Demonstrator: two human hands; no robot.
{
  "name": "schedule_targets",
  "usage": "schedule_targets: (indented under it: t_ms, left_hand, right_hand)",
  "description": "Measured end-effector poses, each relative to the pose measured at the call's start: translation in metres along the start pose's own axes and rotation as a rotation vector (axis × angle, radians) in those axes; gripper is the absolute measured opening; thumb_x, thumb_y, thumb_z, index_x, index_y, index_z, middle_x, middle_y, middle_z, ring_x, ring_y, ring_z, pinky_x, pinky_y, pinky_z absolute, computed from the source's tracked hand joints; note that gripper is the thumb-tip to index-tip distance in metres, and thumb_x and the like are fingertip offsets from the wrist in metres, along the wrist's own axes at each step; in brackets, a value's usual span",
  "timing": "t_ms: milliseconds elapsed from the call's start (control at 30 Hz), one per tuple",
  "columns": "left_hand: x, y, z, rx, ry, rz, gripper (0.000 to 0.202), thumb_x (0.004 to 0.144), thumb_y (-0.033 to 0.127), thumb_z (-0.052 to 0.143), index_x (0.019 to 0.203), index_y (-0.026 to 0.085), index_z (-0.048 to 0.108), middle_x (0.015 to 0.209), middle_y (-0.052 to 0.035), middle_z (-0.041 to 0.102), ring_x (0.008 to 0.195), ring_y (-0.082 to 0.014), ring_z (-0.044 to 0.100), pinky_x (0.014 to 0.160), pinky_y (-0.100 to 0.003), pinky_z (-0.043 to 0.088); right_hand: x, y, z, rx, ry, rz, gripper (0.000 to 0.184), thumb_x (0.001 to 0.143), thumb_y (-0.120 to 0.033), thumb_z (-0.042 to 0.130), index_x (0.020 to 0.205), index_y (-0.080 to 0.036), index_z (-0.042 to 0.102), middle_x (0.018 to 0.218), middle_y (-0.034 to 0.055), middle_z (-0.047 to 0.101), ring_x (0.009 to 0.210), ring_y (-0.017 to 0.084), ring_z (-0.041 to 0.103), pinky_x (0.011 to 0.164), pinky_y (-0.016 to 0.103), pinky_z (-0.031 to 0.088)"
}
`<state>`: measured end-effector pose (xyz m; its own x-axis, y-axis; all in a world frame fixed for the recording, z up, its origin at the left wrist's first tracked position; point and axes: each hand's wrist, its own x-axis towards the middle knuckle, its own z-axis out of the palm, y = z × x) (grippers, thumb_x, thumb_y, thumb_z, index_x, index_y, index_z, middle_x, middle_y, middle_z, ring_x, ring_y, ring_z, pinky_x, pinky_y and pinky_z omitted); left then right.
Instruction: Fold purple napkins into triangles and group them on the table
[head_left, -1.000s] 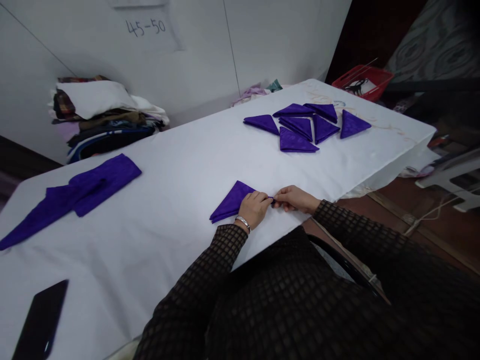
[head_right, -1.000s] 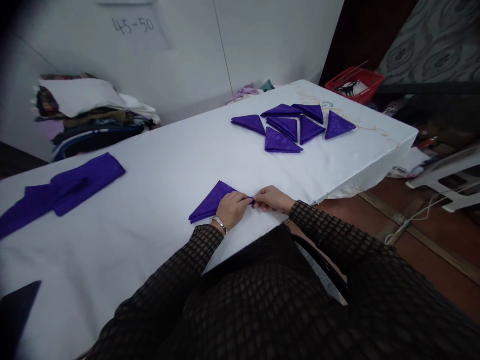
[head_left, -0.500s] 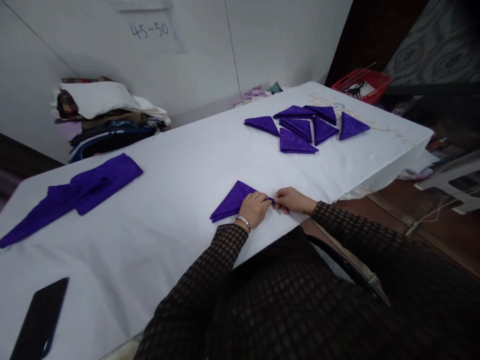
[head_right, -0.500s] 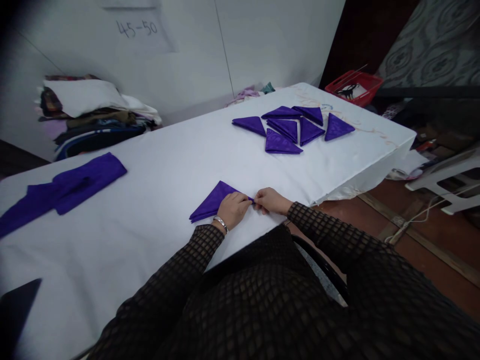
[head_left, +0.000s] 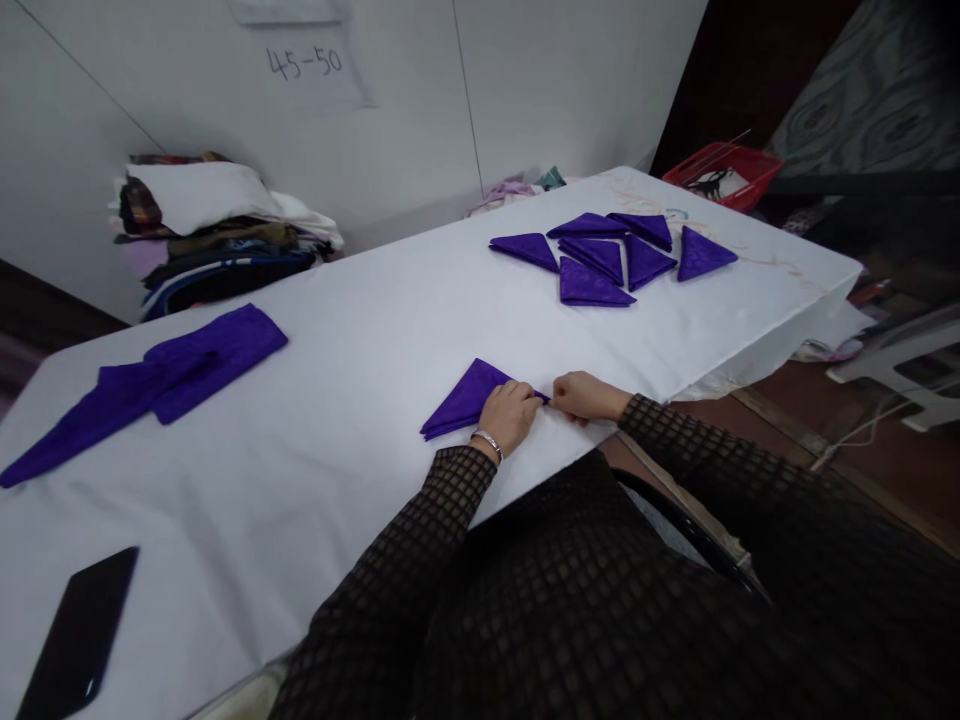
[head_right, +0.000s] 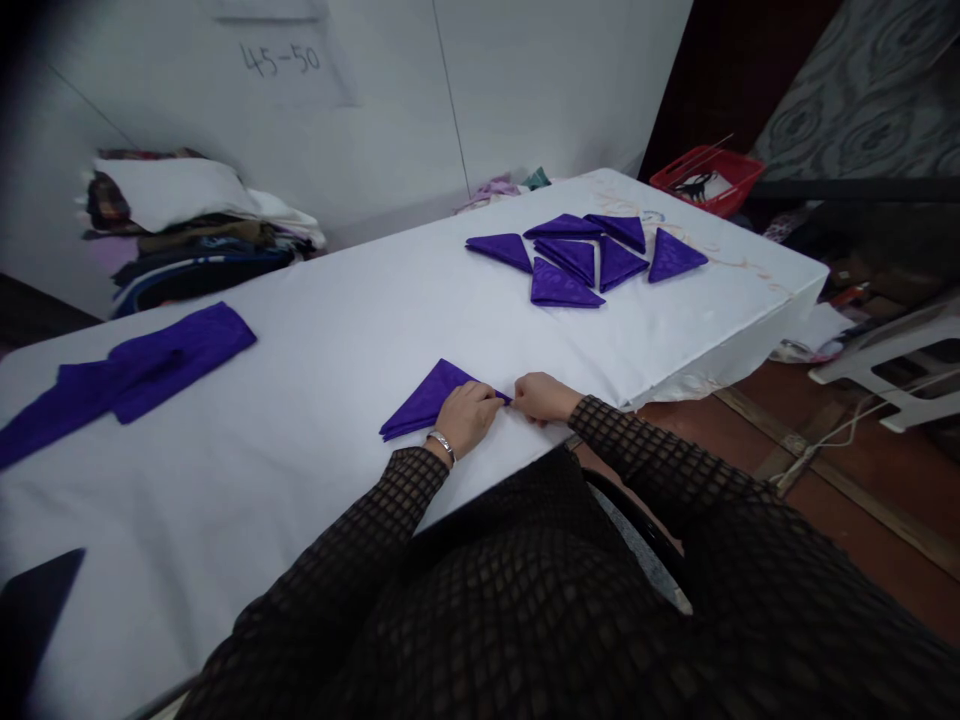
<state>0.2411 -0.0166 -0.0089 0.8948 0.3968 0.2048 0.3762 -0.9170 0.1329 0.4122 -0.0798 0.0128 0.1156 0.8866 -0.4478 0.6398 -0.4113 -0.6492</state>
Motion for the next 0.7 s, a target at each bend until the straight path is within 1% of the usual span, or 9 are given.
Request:
schedule_targets:
  t_ms: [100, 167, 233, 300, 367, 433, 567, 633, 700]
  left_hand:
    - [0.0, 0.0, 0.0, 0.0, -0.008, 0.0, 0.022, 0.09, 0.021, 0.049, 0.095, 0.025, 0.07, 0.092, -0.0045, 0.063, 0.091, -0.0196, 0.05, 0.071, -0.034, 0.037]
    - [0.0, 0.0, 0.0, 0.002, -0.011, -0.001, 0.023, 0.09, 0.021, 0.048, 0.096, 0.025, 0.07, 0.093, -0.0043, 0.063, 0.091, -0.0196, 0.05, 0.072, -0.034, 0.037]
    - [0.0, 0.0, 0.001, 0.001, -0.011, -0.004, 0.023, 0.09, 0.022, 0.048, 0.096, 0.025, 0.07, 0.094, -0.004, 0.063, 0.092, -0.0195, 0.05, 0.072, -0.034, 0.037]
    - [-0.001, 0.0, 0.002, -0.003, -0.005, -0.01, 0.023, 0.09, 0.022, 0.048, 0.097, 0.025, 0.069, 0.094, -0.0039, 0.063, 0.092, -0.0197, 0.05, 0.072, -0.034, 0.037]
    - [-0.001, 0.001, 0.002, -0.007, -0.003, -0.011, 0.023, 0.09, 0.022, 0.048, 0.098, 0.025, 0.069, 0.095, -0.0041, 0.063, 0.092, -0.0199, 0.05, 0.073, -0.034, 0.037]
    - [-0.001, 0.001, 0.001, -0.005, -0.008, -0.01, 0.022, 0.09, 0.021, 0.049, 0.099, 0.024, 0.069, 0.095, -0.0043, 0.063, 0.093, -0.0202, 0.05, 0.073, -0.034, 0.038]
    - [-0.002, 0.003, 0.001, 0.008, -0.017, -0.014, 0.023, 0.09, 0.022, 0.047, 0.096, 0.023, 0.069, 0.095, -0.0047, 0.063, 0.094, -0.0206, 0.05, 0.073, -0.035, 0.038]
    - [-0.002, 0.003, 0.001, 0.008, -0.024, -0.023, 0.023, 0.09, 0.022, 0.047, 0.093, 0.023, 0.07, 0.094, -0.0048, 0.063, 0.094, -0.0205, 0.05, 0.074, -0.035, 0.039]
    - [-0.003, 0.003, 0.002, -0.002, -0.035, -0.036, 0.023, 0.09, 0.022, 0.047, 0.09, 0.023, 0.07, 0.095, -0.0047, 0.063, 0.095, -0.0204, 0.051, 0.075, -0.035, 0.039]
  right_hand:
    - [0.001, 0.005, -0.006, 0.073, -0.058, 0.018, 0.018, 0.075, -0.02, 0.063, 0.06, -0.019, 0.054, 0.046, -0.0005, 0.06, 0.035, 0.011, 0.052, 0.037, 0.02, 0.037]
    - [0.001, 0.01, -0.008, 0.101, -0.052, -0.022, 0.015, 0.076, -0.021, 0.062, 0.063, -0.018, 0.055, 0.05, 0.0, 0.062, 0.038, 0.011, 0.053, 0.039, 0.021, 0.039]
    - [0.001, 0.015, -0.007, 0.096, 0.054, -0.115, 0.011, 0.079, -0.023, 0.059, 0.069, -0.018, 0.057, 0.058, 0.0003, 0.065, 0.045, 0.011, 0.056, 0.046, 0.022, 0.041]
    - [0.0, 0.02, -0.003, 0.034, 0.234, -0.228, 0.01, 0.082, -0.025, 0.057, 0.075, -0.018, 0.059, 0.067, 0.0008, 0.066, 0.056, 0.012, 0.058, 0.055, 0.024, 0.045]
    - [-0.001, 0.022, 0.005, -0.065, 0.392, -0.326, 0.012, 0.083, -0.029, 0.056, 0.08, -0.019, 0.061, 0.076, 0.003, 0.066, 0.07, 0.016, 0.06, 0.067, 0.028, 0.047]
    - [-0.001, 0.023, 0.014, -0.141, 0.493, -0.41, 0.015, 0.085, -0.03, 0.054, 0.089, -0.018, 0.063, 0.089, 0.007, 0.067, 0.086, 0.02, 0.06, 0.079, 0.033, 0.046]
    - [0.008, 0.014, 0.028, -0.207, 0.588, -0.532, 0.031, 0.09, -0.024, 0.043, 0.117, -0.016, 0.055, 0.119, 0.0135, 0.06, 0.112, 0.023, 0.052, 0.097, 0.04, 0.039]
    - [0.016, 0.008, 0.032, -0.267, 0.598, -0.538, 0.037, 0.091, -0.022, 0.039, 0.126, -0.015, 0.049, 0.128, 0.0144, 0.055, 0.118, 0.024, 0.048, 0.099, 0.042, 0.037]
    - [0.025, 0.003, 0.035, -0.349, 0.596, -0.518, 0.041, 0.092, -0.02, 0.035, 0.13, -0.013, 0.046, 0.131, 0.0149, 0.053, 0.12, 0.024, 0.047, 0.098, 0.042, 0.037]
